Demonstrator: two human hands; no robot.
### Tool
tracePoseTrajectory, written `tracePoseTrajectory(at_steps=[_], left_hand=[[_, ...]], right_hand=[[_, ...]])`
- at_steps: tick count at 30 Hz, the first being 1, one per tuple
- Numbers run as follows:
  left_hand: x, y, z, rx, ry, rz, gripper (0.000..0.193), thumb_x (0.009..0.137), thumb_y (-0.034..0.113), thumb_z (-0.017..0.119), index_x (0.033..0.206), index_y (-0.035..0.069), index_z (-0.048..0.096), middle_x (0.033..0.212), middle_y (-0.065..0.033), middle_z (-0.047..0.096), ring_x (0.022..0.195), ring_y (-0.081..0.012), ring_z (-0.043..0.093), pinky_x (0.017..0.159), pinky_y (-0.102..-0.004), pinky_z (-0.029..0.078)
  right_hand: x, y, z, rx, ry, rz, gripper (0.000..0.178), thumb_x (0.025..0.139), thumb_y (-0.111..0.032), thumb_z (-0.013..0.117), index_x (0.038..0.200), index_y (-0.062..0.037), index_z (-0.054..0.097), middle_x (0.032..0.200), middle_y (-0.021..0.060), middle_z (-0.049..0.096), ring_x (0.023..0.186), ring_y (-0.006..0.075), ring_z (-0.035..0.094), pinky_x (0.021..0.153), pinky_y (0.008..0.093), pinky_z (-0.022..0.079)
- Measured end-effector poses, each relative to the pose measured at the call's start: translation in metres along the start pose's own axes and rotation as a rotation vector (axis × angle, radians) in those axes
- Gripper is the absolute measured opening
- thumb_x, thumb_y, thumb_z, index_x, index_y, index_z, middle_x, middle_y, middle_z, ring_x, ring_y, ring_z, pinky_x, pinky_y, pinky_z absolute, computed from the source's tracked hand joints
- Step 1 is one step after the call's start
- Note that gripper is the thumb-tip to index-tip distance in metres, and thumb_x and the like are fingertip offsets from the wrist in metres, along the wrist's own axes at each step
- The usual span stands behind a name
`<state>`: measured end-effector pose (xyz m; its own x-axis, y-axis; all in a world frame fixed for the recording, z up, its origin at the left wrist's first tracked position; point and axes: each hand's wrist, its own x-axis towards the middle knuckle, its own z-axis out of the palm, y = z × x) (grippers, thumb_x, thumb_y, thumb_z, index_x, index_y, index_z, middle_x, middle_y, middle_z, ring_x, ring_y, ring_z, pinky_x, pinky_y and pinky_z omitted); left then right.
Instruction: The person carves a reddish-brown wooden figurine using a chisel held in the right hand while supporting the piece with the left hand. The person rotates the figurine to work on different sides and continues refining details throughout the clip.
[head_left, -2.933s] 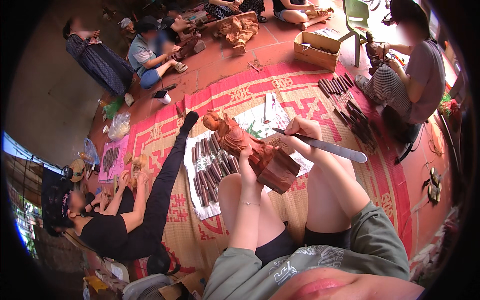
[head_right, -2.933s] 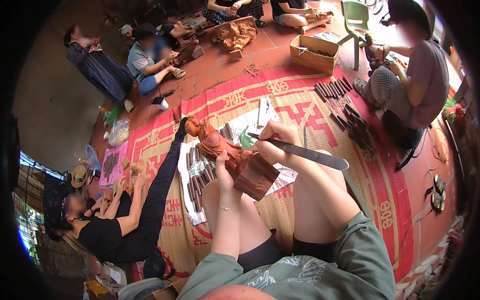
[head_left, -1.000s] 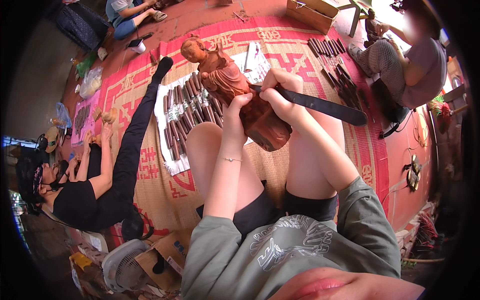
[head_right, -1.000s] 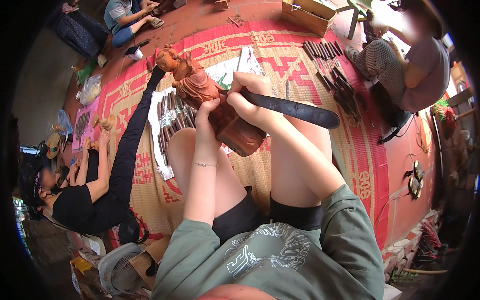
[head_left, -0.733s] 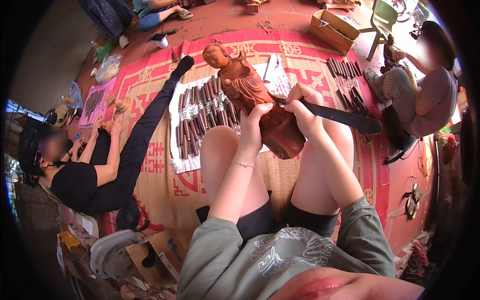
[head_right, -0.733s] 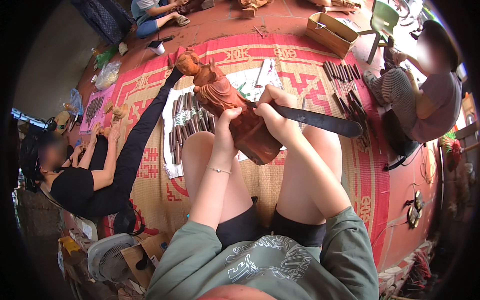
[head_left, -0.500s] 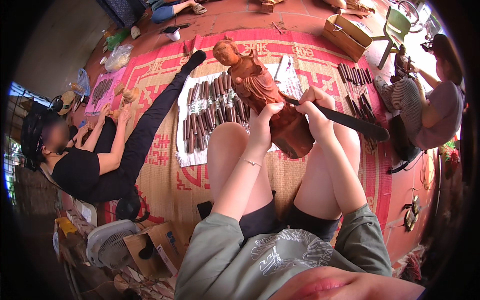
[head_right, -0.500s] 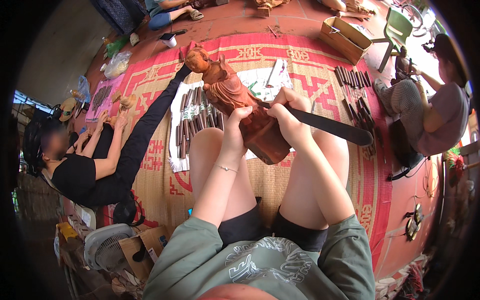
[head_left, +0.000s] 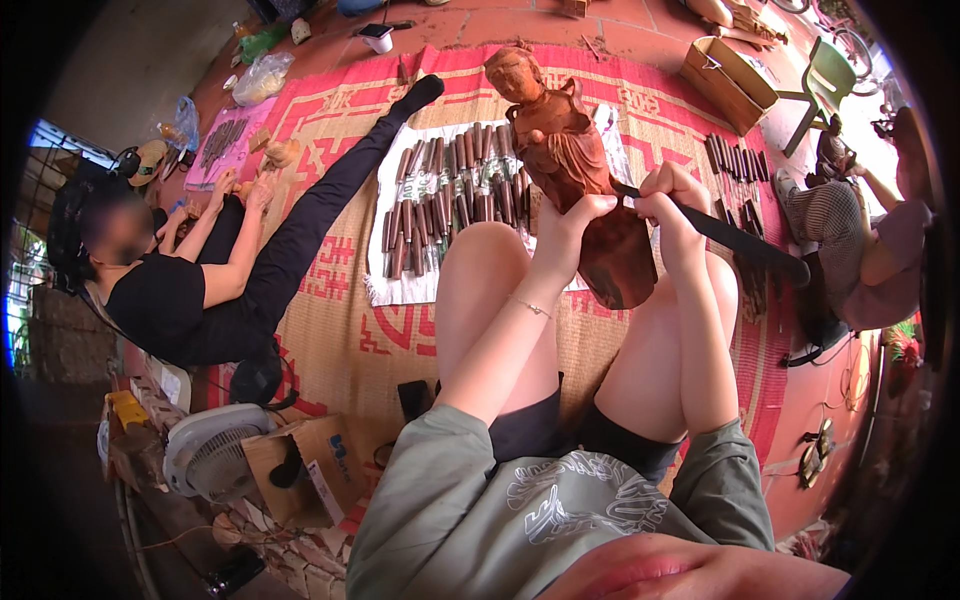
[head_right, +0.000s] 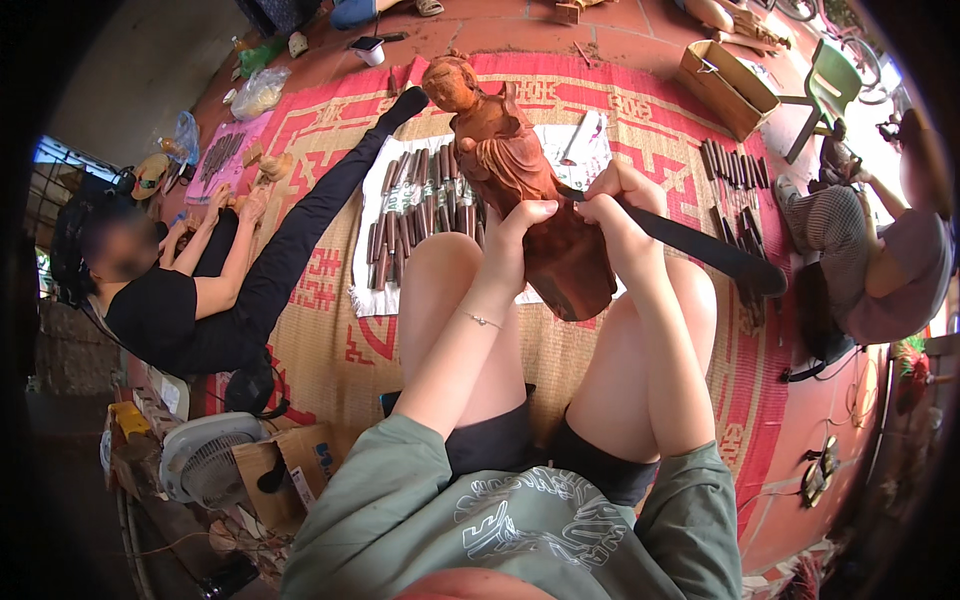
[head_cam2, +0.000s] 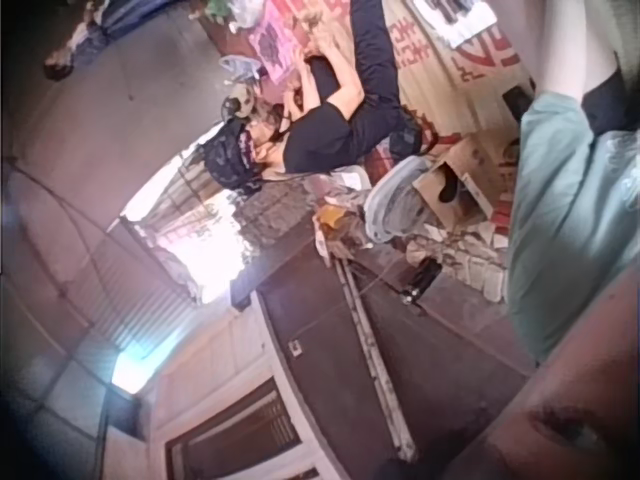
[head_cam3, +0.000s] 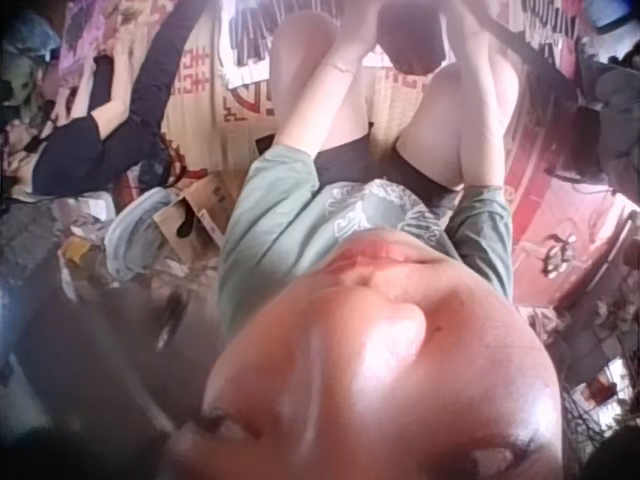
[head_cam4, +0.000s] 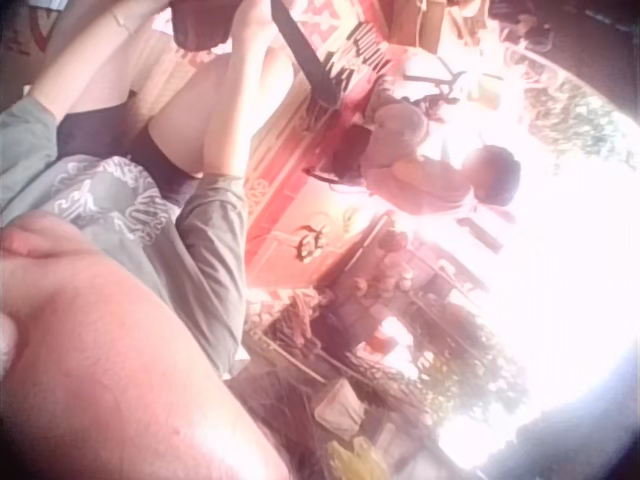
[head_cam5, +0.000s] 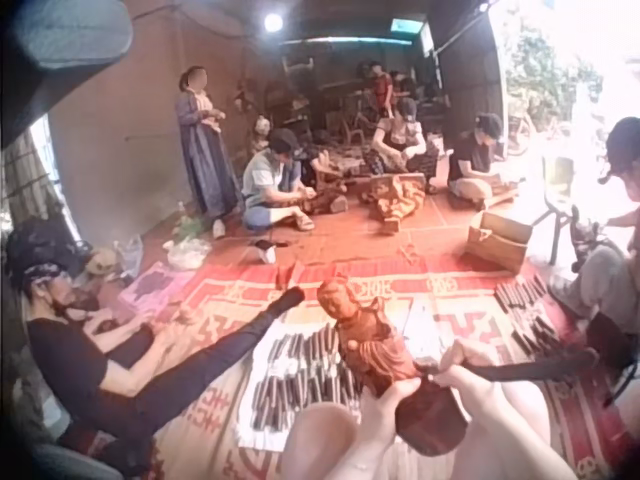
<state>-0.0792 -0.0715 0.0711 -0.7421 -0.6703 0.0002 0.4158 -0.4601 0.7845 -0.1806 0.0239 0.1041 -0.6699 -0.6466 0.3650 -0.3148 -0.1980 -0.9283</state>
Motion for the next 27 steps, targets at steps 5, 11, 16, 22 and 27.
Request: tracePoseTrajectory(at_steps=[5,11,16,22,27], left_hand=[[0.001,0.001,-0.006,-0.001,-0.017,-0.040,0.025,0.074,0.012,0.066,0.097,0.002,0.060,0.089,-0.0016,0.060,0.082,-0.0094,0.057,0.077,-0.0259,0.046],[-0.005,0.003,0.009,-0.027,0.061,0.080,0.025,0.073,0.012,0.067,0.095,0.003,0.059,0.088,-0.0012,0.060,0.079,-0.0089,0.055,0.073,-0.0249,0.045],[-0.002,0.000,0.000,-0.019,0.014,0.038,0.028,0.075,0.017,0.064,0.098,0.003,0.058,0.092,-0.0016,0.057,0.084,-0.0101,0.054,0.077,-0.0254,0.044],[0.005,-0.014,-0.017,-0.143,-0.058,-0.095,0.044,0.075,0.016,0.058,0.115,-0.001,0.051,0.106,-0.0101,0.059,0.098,-0.0195,0.059,0.090,-0.0329,0.046],[0.007,-0.010,-0.019,-0.137,-0.063,-0.071,0.048,0.078,0.021,0.051,0.120,-0.002,0.048,0.112,-0.0150,0.060,0.103,-0.0257,0.060,0.095,-0.0382,0.046]], right_hand=[[-0.001,0.002,-0.001,0.066,-0.035,0.036,0.008,0.070,0.003,0.056,0.066,0.0003,0.050,0.064,0.0032,0.053,0.058,0.0087,0.048,0.054,0.0229,0.038],[0.001,-0.002,0.001,0.102,-0.053,0.073,0.006,0.072,0.001,0.056,0.070,0.0000,0.051,0.065,0.0036,0.054,0.058,0.0082,0.048,0.054,0.0221,0.038],[0.003,0.001,-0.008,0.149,-0.080,0.179,0.009,0.071,0.001,0.057,0.067,-0.0024,0.050,0.065,0.0044,0.054,0.057,0.0089,0.048,0.053,0.0218,0.036],[0.005,0.002,-0.008,0.069,-0.128,0.048,0.012,0.074,-0.003,0.065,0.071,-0.0022,0.054,0.071,0.0017,0.059,0.065,0.0074,0.052,0.063,0.0223,0.041],[0.004,0.001,-0.015,-0.011,-0.216,0.013,0.013,0.074,-0.004,0.068,0.070,-0.0017,0.056,0.072,0.0000,0.059,0.068,0.0060,0.053,0.062,0.0216,0.042]])
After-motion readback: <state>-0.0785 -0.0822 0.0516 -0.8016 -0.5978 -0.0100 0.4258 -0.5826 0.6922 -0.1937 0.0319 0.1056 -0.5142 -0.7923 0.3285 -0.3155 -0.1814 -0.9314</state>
